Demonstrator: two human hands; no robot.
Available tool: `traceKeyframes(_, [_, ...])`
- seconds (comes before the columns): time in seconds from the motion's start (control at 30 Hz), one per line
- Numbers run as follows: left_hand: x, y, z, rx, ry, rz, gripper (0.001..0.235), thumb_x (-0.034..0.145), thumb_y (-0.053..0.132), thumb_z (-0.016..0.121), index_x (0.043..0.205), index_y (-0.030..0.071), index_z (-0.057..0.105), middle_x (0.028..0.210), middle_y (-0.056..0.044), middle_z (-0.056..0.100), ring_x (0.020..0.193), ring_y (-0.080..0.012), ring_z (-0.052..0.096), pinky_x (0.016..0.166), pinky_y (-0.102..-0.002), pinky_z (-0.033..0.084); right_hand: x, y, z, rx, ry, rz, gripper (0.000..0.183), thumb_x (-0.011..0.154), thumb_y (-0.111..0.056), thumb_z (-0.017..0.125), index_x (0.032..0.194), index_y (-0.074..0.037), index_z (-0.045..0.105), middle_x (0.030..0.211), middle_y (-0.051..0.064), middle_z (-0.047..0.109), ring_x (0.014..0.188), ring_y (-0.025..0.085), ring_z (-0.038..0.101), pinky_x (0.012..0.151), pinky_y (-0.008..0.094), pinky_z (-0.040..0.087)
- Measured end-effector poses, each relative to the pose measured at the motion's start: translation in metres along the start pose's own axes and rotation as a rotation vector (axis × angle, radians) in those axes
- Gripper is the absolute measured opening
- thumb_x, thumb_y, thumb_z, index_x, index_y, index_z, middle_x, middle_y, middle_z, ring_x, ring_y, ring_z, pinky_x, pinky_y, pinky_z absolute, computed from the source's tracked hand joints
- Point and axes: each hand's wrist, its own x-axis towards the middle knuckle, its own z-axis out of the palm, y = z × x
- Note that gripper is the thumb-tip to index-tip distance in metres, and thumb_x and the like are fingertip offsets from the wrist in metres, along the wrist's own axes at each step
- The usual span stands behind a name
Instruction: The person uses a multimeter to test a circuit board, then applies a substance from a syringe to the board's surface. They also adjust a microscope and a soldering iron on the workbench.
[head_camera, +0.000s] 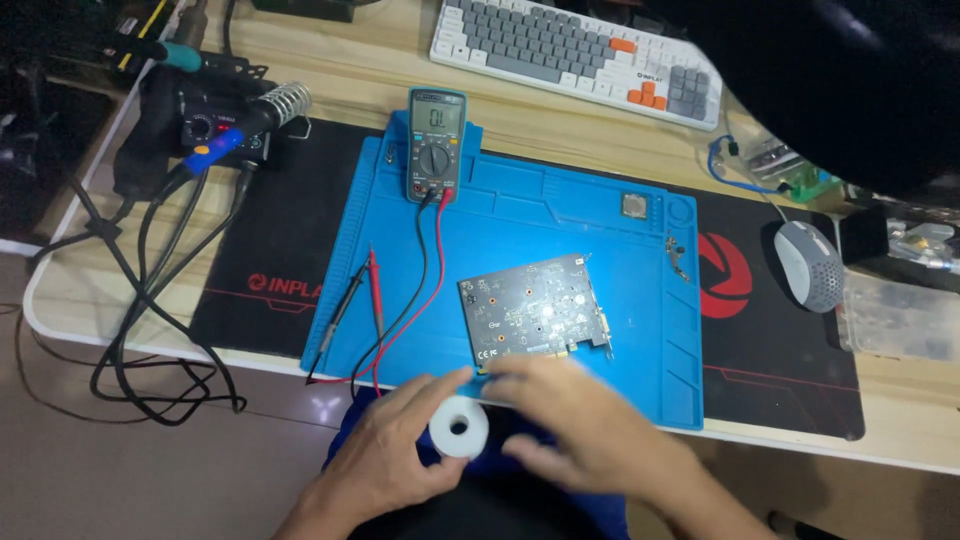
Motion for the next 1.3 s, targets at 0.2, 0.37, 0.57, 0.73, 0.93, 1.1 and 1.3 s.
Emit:
traceKeyframes(0.2, [0.017, -0.024, -0.018, 0.227, 0.237, 0.03, 0.067, 0.081, 0.027, 0.095, 0.141, 0.009, 0.07, 0.123, -0.009, 0.073, 0.116, -0.0313, 0.065, 0.095, -0.047, 0.057, 0.008, 0.076, -0.033, -0.548, -0.013, 0.296, 0.125, 0.065, -0.063, 0.105, 0.165, -0.016, 0.046, 0.177, 0.015, 0.037, 0.165, 0.044, 0.026, 0.124, 0.077, 0.02])
traceKeyframes(0.37, [0.036, -0.029, -0.013, 0.235, 0.152, -0.096, 0.069, 0.088, 0.028, 0.093, 0.148, 0.008, 0.065, 0.13, -0.01, 0.069, 0.127, -0.031, 0.064, 0.098, -0.047, 0.06, 0.015, 0.095, -0.035, -0.402, -0.054, 0.277, 0.122, 0.068, -0.059, 0.104, 0.165, -0.014, 0.045, 0.176, 0.017, 0.038, 0.164, 0.044, 0.027, 0.126, 0.072, 0.02])
traceKeyframes(0.57, [0.055, -0.035, -0.006, 0.339, 0.263, -0.012, 0.062, 0.089, 0.022, 0.086, 0.145, 0.005, 0.067, 0.119, -0.012, 0.069, 0.117, -0.0344, 0.069, 0.086, -0.046, 0.064, 0.004, 0.104, -0.039, -0.147, 0.136, 0.278, 0.1, 0.062, -0.045, 0.106, 0.146, -0.013, 0.062, 0.165, 0.016, 0.052, 0.158, 0.042, 0.043, 0.125, 0.062, 0.038])
traceKeyframes(0.73, [0.072, -0.026, -0.009, 0.32, 0.311, 0.026, 0.078, 0.09, 0.019, 0.084, 0.161, 0.003, 0.055, 0.114, -0.017, 0.07, 0.117, -0.0382, 0.073, 0.086, -0.048, 0.068, 0.007, 0.101, -0.033, -0.08, 0.277, 0.28, 0.099, 0.056, -0.044, 0.109, 0.14, -0.012, 0.067, 0.163, 0.016, 0.058, 0.157, 0.043, 0.049, 0.127, 0.063, 0.039])
traceKeyframes(0.93, [0.072, 0.003, -0.024, 0.245, 0.177, -0.11, 0.105, 0.084, 0.005, 0.082, 0.174, 0.002, 0.028, 0.124, -0.03, 0.067, 0.122, -0.0484, 0.066, 0.091, -0.063, 0.062, 0.02, 0.088, -0.022, -0.165, 0.172, 0.249, 0.097, 0.061, -0.046, 0.107, 0.142, -0.012, 0.066, 0.165, 0.016, 0.054, 0.158, 0.045, 0.043, 0.13, 0.064, 0.034])
traceKeyframes(1.1, [0.07, 0.025, -0.049, 0.291, -0.172, -0.326, 0.115, 0.09, 0.022, 0.082, 0.179, 0.022, 0.008, 0.189, -0.004, 0.0, 0.169, -0.0378, 0.006, 0.127, -0.066, 0.022, 0.003, 0.082, -0.028, -0.139, 0.262, 0.283, 0.115, 0.075, -0.082, 0.071, 0.164, -0.013, 0.05, 0.18, 0.024, 0.034, 0.169, 0.05, 0.023, 0.129, 0.076, 0.012])
traceKeyframes(1.3, [0.09, 0.018, -0.044, 0.264, -0.156, -0.169, 0.125, 0.078, 0.042, 0.103, 0.174, 0.015, 0.029, 0.186, -0.012, 0.01, 0.169, -0.036, 0.011, 0.127, -0.064, 0.023, -0.053, 0.087, 0.009, -0.048, 0.499, 0.628, 0.078, 0.085, -0.046, 0.08, 0.153, -0.012, 0.062, 0.154, 0.013, 0.061, 0.146, 0.032, 0.053, 0.12, 0.053, 0.044])
